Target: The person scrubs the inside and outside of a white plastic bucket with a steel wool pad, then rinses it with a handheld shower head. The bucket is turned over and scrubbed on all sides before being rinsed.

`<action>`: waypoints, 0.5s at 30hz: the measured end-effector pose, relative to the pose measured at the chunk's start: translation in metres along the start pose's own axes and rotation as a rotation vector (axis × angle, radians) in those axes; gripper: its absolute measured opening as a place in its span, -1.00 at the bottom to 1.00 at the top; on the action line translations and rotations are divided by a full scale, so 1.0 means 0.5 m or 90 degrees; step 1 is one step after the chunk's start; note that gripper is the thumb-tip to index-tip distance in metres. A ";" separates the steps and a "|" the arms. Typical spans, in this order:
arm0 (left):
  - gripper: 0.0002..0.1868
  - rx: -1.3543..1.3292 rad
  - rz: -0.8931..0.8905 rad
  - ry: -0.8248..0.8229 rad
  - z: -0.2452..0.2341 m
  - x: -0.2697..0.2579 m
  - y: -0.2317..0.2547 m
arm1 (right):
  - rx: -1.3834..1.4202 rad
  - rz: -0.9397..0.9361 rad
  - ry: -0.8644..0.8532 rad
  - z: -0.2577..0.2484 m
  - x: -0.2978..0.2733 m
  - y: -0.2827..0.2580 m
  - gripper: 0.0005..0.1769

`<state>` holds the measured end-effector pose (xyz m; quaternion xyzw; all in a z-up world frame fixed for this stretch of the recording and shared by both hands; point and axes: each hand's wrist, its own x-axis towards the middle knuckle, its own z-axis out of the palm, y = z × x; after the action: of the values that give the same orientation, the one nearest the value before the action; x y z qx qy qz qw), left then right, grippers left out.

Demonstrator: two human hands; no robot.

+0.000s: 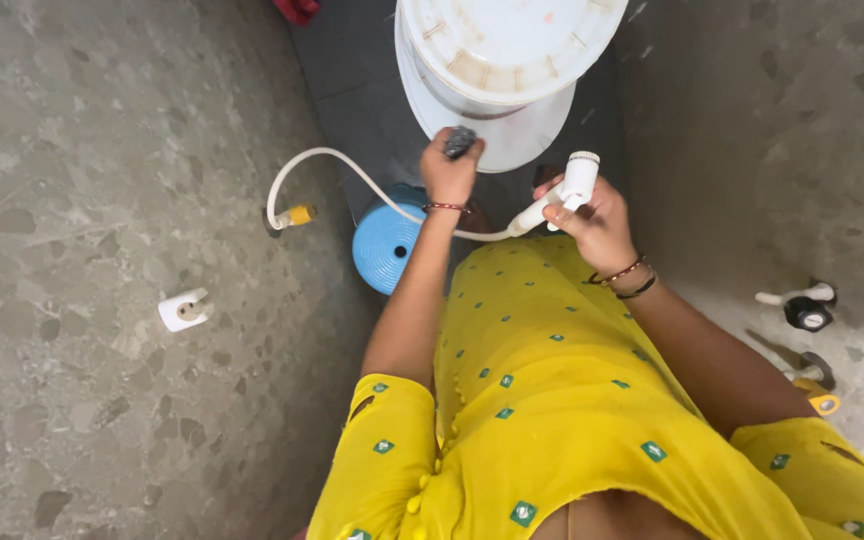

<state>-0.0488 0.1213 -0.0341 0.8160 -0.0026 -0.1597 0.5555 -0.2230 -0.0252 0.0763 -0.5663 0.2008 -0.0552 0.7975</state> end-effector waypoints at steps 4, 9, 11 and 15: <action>-0.82 -0.163 -0.038 -0.281 0.000 -0.040 0.043 | -0.012 0.019 0.010 0.007 0.014 0.000 -0.64; -0.81 -0.290 -0.059 -0.459 -0.028 -0.104 0.052 | -0.068 0.034 0.009 0.012 0.020 0.029 -0.75; -0.77 -0.320 -0.034 -0.420 -0.038 -0.120 0.041 | -0.036 0.053 -0.004 0.017 0.022 0.040 -0.71; -0.72 -0.376 -0.043 -0.381 -0.047 -0.142 0.004 | -0.059 0.054 -0.028 0.022 0.016 0.055 -0.67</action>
<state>-0.1098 0.1548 -0.0059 0.5389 -0.0913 -0.4014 0.7349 -0.2152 -0.0084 0.0519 -0.5947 0.2096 0.0001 0.7762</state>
